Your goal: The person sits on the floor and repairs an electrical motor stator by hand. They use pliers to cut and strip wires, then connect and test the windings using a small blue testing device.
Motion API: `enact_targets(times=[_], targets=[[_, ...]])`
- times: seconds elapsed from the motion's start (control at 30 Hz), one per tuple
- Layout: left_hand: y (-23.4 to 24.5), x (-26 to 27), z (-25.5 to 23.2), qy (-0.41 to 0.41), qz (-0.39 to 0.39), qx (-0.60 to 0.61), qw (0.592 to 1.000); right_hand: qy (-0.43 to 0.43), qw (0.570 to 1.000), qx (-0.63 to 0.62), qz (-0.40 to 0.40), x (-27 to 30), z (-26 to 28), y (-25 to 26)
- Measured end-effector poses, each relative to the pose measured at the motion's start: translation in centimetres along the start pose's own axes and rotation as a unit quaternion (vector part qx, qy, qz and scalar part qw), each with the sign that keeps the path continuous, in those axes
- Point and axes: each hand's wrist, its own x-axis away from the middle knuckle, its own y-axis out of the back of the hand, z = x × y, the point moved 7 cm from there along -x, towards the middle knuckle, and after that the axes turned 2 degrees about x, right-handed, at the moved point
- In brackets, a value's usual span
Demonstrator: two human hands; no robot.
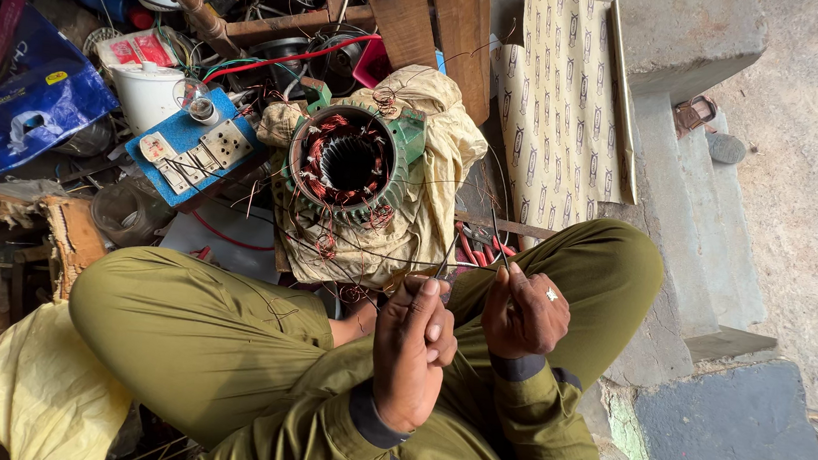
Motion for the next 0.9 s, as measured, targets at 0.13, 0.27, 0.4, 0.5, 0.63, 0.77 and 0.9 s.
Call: enact_targets(times=[0.13, 0.27, 0.4, 0.5, 0.63, 0.77, 0.9], targets=[[0.8, -0.8, 0.9, 0.001, -0.006, 0.006, 1.0, -0.007, 1.0, 0.004, -0.009, 0.2, -0.3, 0.3], [0.3, -3.0, 0.6, -0.02, -0.018, 0.025, 0.999, -0.01, 1.0, 0.007, -0.016, 0.3, -0.5, 0.3], [-0.7, -5.1, -0.2, -0.016, -0.036, 0.045, 0.998, -0.008, 1.0, 0.0, -0.011, 0.3, -0.5, 0.1], [-2.0, -5.5, -0.7, -0.023, -0.009, 0.052, 0.998, -0.009, 1.0, 0.0, -0.013, 0.4, -0.4, 0.1], [-2.6, -4.6, -0.6, -0.02, 0.002, 0.049, 0.999, -0.015, 1.0, 0.0, -0.009, 0.4, -0.6, 0.1], [-2.5, -3.7, -0.5, -0.029, 0.003, 0.044, 0.999, -0.012, 1.0, -0.013, -0.016, 0.6, -0.7, 0.3], [-2.2, -3.5, -0.3, -0.024, -0.013, 0.044, 0.999, -0.001, 0.999, -0.021, -0.05, 0.9, -0.7, 0.8]])
